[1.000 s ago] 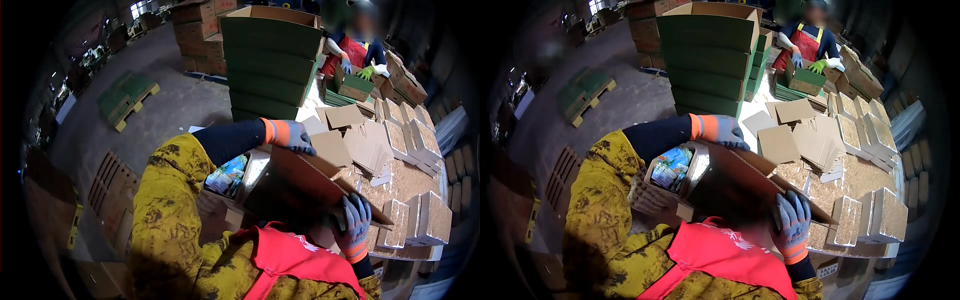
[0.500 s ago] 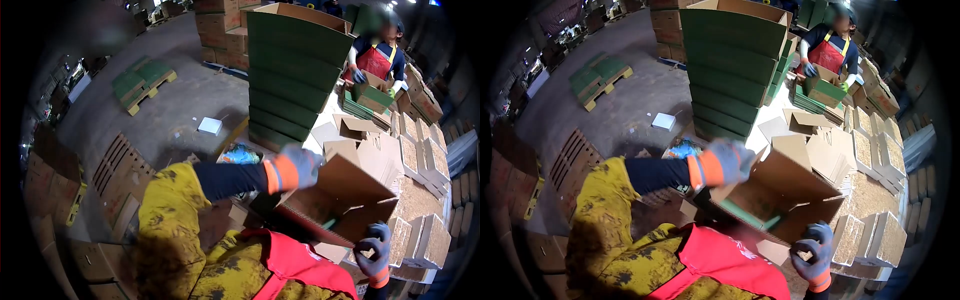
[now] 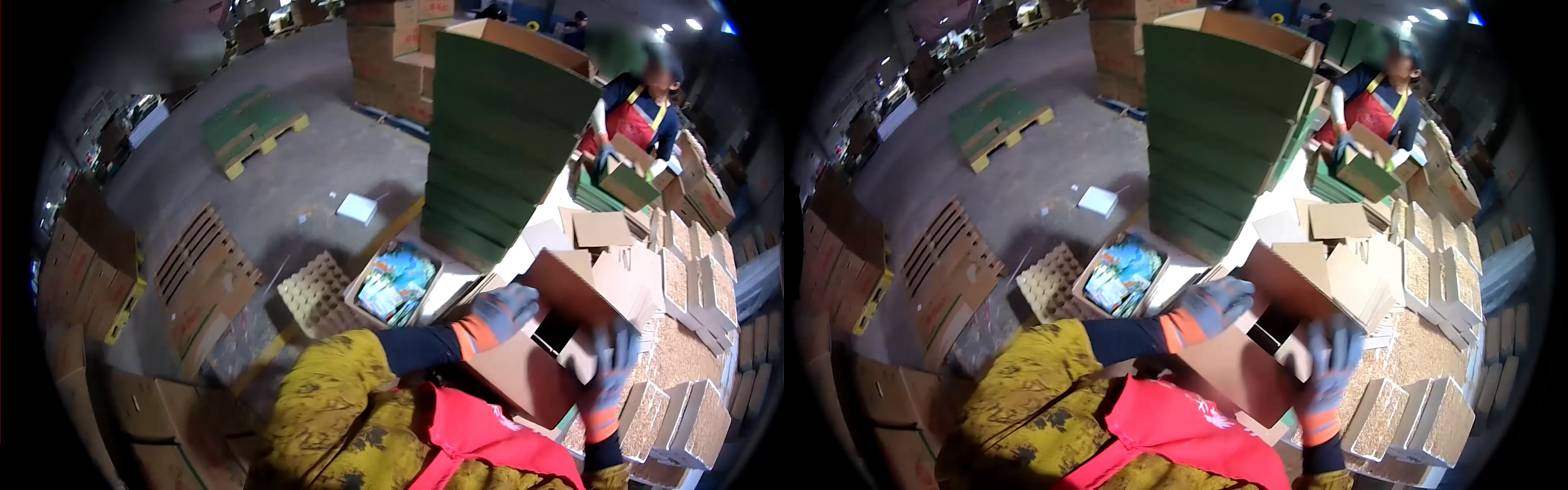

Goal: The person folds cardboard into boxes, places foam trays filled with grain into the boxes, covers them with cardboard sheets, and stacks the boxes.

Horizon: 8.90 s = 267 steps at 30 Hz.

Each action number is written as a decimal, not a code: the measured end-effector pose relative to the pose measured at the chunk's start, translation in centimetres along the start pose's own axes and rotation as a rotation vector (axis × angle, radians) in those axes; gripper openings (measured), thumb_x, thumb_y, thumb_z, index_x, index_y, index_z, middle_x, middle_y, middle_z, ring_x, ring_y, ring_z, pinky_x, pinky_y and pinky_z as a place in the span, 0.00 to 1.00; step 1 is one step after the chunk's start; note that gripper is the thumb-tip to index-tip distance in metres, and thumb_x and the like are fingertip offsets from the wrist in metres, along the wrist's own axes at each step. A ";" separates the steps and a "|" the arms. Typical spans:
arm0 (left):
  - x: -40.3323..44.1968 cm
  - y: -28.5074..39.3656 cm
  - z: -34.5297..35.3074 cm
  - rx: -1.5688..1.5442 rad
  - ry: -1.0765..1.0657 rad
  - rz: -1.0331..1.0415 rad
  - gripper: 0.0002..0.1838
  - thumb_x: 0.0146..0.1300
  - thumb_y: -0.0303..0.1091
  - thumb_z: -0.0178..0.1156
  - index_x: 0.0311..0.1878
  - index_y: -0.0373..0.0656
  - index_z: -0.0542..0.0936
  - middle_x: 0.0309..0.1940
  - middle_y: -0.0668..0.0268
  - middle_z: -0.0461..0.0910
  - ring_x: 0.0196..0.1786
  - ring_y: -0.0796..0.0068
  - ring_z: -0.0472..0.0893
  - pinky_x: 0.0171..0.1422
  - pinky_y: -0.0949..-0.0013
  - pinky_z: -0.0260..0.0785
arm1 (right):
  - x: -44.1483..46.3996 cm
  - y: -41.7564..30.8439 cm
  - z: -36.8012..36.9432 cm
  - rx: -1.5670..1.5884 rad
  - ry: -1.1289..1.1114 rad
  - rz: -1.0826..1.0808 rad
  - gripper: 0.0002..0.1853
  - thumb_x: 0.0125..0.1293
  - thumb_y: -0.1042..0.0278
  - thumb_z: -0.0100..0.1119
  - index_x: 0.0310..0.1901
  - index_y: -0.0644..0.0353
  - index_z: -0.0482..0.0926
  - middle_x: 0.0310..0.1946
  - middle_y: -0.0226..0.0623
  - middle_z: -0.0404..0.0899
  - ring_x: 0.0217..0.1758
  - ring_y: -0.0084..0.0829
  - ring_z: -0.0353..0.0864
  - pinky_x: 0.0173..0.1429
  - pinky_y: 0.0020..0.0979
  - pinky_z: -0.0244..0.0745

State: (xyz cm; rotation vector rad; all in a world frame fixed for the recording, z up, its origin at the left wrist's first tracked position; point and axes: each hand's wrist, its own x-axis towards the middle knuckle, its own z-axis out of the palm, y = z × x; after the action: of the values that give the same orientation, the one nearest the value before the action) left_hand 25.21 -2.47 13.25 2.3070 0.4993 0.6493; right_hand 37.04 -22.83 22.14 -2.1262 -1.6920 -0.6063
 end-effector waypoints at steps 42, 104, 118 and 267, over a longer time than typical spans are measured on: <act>0.9 -6.9 0.8 -0.144 -0.145 -0.261 0.25 0.64 0.34 0.55 0.64 0.36 0.68 0.59 0.54 0.69 0.59 0.62 0.68 0.64 0.65 0.60 | -36.7 25.9 6.9 0.847 1.388 1.564 0.25 0.56 0.61 0.70 0.49 0.72 0.76 0.44 0.40 0.79 0.45 0.26 0.76 0.49 0.28 0.72; -14.6 -27.1 -8.6 0.348 0.162 -0.674 0.09 0.52 0.31 0.66 0.33 0.36 0.80 0.30 0.60 0.83 0.34 0.67 0.81 0.42 0.64 0.71 | 2.3 15.0 7.1 0.799 -0.272 0.734 0.13 0.63 0.63 0.60 0.47 0.57 0.81 0.34 0.39 0.83 0.34 0.30 0.80 0.44 0.29 0.76; -14.4 -27.5 -9.6 -0.099 0.361 -0.712 0.06 0.60 0.27 0.61 0.38 0.34 0.82 0.31 0.69 0.82 0.35 0.82 0.75 0.43 0.75 0.69 | -4.1 35.1 24.5 -0.392 -0.357 0.167 0.18 0.63 0.66 0.49 0.55 0.52 0.71 0.49 0.40 0.76 0.49 0.43 0.77 0.48 0.40 0.74; -1.1 0.9 0.8 0.474 -0.065 -0.024 0.34 0.56 0.54 0.58 0.64 0.49 0.68 0.50 0.60 0.73 0.54 0.61 0.72 0.54 0.56 0.62 | 4.0 2.3 4.2 0.089 0.192 0.078 0.32 0.58 0.64 0.61 0.63 0.65 0.65 0.63 0.50 0.66 0.68 0.51 0.60 0.72 0.48 0.51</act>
State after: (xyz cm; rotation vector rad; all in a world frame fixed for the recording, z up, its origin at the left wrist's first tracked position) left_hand 24.94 -4.03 13.00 2.7477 0.7100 0.4784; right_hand 40.55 -17.86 20.75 -1.9927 -1.4973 -0.6758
